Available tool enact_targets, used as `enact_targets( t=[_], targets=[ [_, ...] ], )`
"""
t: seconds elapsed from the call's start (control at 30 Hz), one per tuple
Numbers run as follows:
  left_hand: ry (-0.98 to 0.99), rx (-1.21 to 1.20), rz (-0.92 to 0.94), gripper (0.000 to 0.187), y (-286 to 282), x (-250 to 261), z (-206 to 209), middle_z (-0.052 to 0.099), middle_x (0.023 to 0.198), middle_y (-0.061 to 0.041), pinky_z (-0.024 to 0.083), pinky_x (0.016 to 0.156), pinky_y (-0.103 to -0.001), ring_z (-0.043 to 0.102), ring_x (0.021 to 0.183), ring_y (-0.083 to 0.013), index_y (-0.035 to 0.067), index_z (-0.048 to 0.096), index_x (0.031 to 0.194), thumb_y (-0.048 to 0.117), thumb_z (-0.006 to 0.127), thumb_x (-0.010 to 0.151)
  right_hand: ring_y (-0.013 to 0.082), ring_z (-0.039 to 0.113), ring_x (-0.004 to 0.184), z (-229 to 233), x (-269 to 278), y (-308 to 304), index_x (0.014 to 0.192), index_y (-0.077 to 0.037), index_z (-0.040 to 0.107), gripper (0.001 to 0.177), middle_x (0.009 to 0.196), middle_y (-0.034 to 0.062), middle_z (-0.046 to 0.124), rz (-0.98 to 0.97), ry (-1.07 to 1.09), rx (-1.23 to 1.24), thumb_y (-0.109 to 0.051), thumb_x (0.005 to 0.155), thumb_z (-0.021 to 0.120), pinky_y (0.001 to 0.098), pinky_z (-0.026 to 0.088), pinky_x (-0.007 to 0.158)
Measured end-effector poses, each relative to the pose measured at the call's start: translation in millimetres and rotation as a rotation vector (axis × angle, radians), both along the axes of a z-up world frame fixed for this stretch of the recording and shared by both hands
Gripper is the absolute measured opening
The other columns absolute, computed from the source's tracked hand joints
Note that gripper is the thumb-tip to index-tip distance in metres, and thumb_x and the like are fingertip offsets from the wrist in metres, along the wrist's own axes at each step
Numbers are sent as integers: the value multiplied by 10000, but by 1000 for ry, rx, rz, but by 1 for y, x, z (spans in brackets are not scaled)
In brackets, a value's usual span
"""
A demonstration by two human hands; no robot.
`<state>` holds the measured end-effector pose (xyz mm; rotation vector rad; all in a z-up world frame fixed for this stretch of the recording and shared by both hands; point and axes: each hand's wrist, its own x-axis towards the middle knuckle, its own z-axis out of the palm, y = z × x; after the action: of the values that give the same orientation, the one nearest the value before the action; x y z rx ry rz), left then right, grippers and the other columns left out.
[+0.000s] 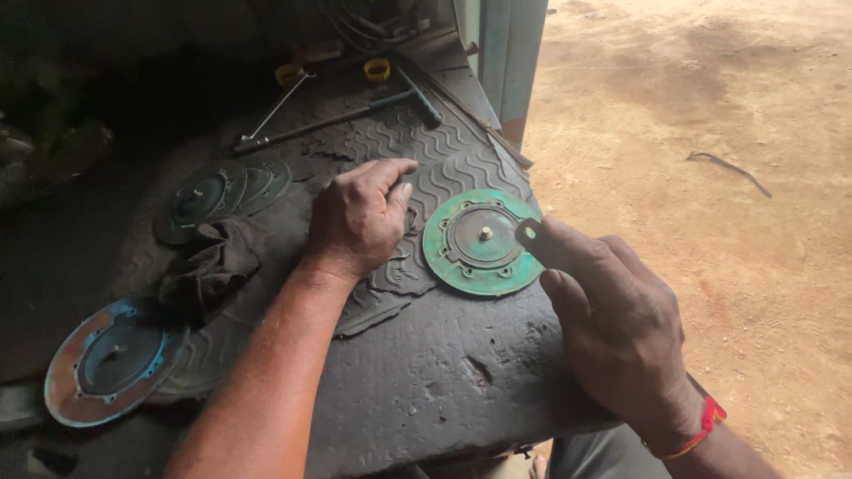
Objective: The person uses a small metal scraper to clean the surface of a green circular mechanical part placed on a rubber mat. They repeatedly scrape around the central hub and outer rim, occasionally rotating the part to access different areas.
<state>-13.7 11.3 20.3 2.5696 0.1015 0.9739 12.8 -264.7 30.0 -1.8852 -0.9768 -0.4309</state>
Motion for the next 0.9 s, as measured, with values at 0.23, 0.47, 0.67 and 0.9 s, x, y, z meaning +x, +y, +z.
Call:
enact_targets(
  t=[0.23, 0.47, 0.67, 0.9],
  targets=[
    [-26, 105, 107, 251, 8, -11, 16, 753, 1027, -150, 577, 815, -464, 724, 928, -367, 98, 733, 1162, 156, 701, 921, 306, 739, 876, 0, -2, 1, 1315, -73, 654, 449, 1006, 148, 722, -77, 9, -87, -55, 869, 709, 396, 563, 734],
    [278, 198, 511, 562, 27, -70, 54, 628, 1329, -197, 445, 1038, -531, 538, 1251, -412, 66, 629, 1370, 303, 767, 880, 310, 744, 931, -5, -2, -1, 1299, -66, 642, 403, 1064, 153, 719, -65, -91, -27, -66, 902, 711, 387, 583, 778],
    [826, 136, 865, 740, 41, -125, 48, 427, 1573, -149, 396, 1109, -552, 428, 1399, -388, 171, 466, 1536, 439, 746, 906, 331, 735, 955, 0, -4, -2, 1314, -85, 652, 409, 1088, 148, 732, -112, -39, -55, -98, 910, 717, 409, 577, 782],
    [485, 228, 800, 343, 43, -125, 37, 690, 1141, -237, 558, 865, -482, 682, 1030, -375, 36, 673, 1256, 262, 637, 1000, 329, 744, 998, -6, -4, -4, 1309, -81, 643, 392, 1138, 156, 733, -109, -51, -24, -116, 925, 707, 396, 590, 815]
  ],
)
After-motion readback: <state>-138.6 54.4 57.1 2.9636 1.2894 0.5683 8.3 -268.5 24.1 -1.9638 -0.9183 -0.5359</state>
